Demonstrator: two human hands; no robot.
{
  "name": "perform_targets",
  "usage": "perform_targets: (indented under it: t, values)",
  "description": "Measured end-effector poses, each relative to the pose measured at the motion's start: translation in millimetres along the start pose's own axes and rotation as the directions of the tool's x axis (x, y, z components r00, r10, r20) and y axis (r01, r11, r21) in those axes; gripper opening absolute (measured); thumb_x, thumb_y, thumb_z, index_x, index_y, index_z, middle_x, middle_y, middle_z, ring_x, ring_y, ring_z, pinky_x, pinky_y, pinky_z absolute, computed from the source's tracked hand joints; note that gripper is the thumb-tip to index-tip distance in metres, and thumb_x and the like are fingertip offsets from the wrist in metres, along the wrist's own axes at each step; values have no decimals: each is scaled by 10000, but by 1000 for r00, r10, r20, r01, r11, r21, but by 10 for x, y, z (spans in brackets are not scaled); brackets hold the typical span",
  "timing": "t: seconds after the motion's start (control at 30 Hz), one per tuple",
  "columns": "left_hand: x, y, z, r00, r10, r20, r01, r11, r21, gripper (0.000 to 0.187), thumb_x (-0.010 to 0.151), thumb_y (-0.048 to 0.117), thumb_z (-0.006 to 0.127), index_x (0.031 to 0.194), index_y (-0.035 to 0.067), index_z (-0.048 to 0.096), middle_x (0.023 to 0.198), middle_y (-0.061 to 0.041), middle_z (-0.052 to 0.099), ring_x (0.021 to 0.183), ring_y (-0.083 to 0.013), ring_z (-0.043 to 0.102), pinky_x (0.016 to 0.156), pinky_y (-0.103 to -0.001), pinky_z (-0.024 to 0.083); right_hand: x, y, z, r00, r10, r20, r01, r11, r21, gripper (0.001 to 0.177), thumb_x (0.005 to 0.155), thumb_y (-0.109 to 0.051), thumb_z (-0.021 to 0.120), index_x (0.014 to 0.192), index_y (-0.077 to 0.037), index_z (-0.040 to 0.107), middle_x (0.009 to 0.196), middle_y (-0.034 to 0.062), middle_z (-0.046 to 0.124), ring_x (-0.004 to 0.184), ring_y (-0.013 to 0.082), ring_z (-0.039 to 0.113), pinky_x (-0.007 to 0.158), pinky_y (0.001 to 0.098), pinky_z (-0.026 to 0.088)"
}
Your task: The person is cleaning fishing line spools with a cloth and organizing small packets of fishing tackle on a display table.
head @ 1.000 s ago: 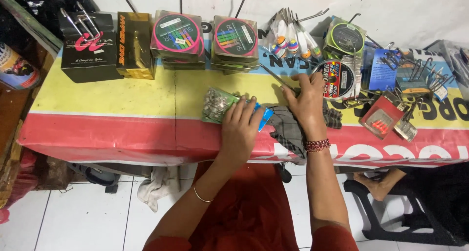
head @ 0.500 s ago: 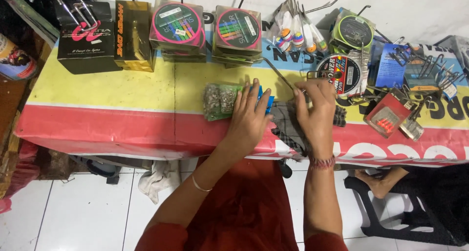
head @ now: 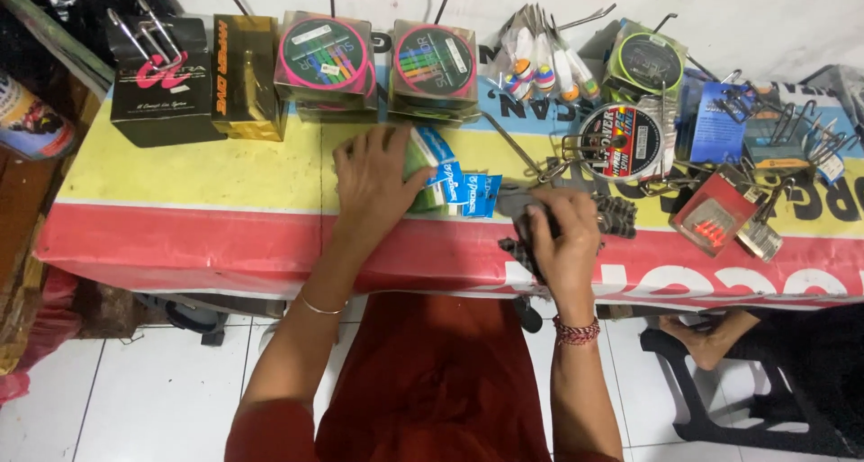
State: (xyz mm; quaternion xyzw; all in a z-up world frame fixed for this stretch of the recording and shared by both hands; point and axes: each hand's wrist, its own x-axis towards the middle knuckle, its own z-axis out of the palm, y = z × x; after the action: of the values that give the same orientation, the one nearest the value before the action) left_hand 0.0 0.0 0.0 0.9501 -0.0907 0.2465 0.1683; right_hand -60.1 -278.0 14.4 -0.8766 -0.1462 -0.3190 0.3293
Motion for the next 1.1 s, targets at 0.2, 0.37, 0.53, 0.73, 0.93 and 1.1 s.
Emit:
perform_targets:
  t: [0.2,0.37,0.53,0.73,0.93,1.1]
  values:
    - [17,15,-61,982,30,-186,-38,999,-38,706,832,539,812,1389,147,624,1200,-106,622,1045,-299,622,906,-499,408,-62,58,-169,977,79,-197,-53,989,136,83,1008,-41,683,1051,-61,751,1104,157,634,1076,338,636,977,434,471]
    - [-10,17,-187,988,34,-153,-60,985,-165,768,741,329,922,1410,124,604,1192,-100,576,1062,-317,594,877,-491,453,-120,-9,-272,925,169,-340,-115,978,175,108,1059,-34,635,1073,-35,742,978,135,572,887,257,577,866,376,459]
    - [-33,68,-523,1000,5,-31,-14,955,-296,944,735,170,945,1528,68,443,1095,-143,490,975,-410,630,803,-473,532,-187,83,-229,809,418,-414,-251,882,400,132,1107,-97,544,1076,-46,662,837,26,505,793,123,436,744,293,391]
    - [-255,290,-704,989,19,145,61,848,-526,458,871,212,836,1291,126,675,1144,-124,677,1093,-377,701,959,-493,528,-342,133,-155,743,551,-380,-155,694,703,150,1088,-185,503,1069,-79,607,781,-1,554,697,58,490,676,197,397]
    - [-641,733,15,960,-39,279,264,472,-841,494,857,245,773,1283,77,588,843,-189,725,746,-342,743,629,-424,601,-359,-318,-150,749,565,-346,-82,598,798,156,1067,-226,528,1077,-81,583,835,31,632,725,64,580,705,190,456]
    - [-778,1040,378,948,17,316,303,249,-920,543,924,142,661,1432,20,513,1113,-293,692,1107,-384,680,904,-521,536,-514,-438,-126,880,290,-376,-75,867,492,150,1035,-161,571,1019,-17,610,1076,172,620,1038,229,558,954,362,411]
